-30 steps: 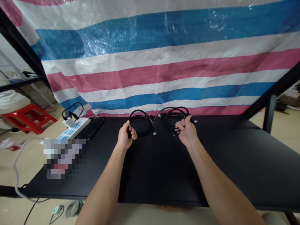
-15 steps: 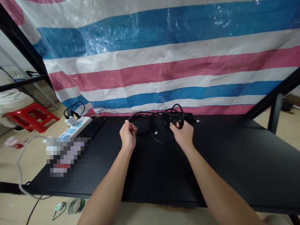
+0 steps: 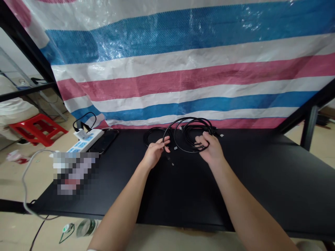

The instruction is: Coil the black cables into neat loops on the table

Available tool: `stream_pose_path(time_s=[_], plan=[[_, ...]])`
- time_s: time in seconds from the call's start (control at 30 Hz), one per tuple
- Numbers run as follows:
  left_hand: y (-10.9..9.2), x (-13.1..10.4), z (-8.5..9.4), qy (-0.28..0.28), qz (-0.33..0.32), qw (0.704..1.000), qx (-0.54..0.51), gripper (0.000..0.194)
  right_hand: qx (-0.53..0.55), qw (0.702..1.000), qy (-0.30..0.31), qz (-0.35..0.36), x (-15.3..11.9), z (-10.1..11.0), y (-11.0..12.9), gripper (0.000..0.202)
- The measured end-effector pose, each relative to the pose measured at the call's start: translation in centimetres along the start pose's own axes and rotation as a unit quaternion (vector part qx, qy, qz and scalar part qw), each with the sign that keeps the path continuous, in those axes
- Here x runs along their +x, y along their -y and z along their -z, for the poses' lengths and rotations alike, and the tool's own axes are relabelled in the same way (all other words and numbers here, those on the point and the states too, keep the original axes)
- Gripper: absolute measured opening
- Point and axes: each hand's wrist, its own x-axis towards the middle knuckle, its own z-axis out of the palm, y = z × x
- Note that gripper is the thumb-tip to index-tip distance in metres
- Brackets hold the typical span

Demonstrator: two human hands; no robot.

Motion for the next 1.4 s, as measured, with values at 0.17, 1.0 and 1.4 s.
stream_pose_path(time_s=[0.17, 1.0, 1.4], plan=[[1.8, -0.2, -1.1, 0.000, 0.020, 1.000, -0.017, 0.053, 0.038, 0.991, 0.124, -0.041, -1.2, -1.1, -1.0, 0.062], [1.3, 0.1, -1.5, -0.131, 0.020, 0.990, -0.041, 0.035, -0.145, 0.986, -0.072, -0.038, -1.2, -3.0, -3.7, 0.038], [0.3, 0.3, -0.7, -0.140, 0.009, 0.989, -0.041, 0.045, -0.164, 0.986, -0.026, -0.015, -1.6, -3.2, -4.1, 0.024]])
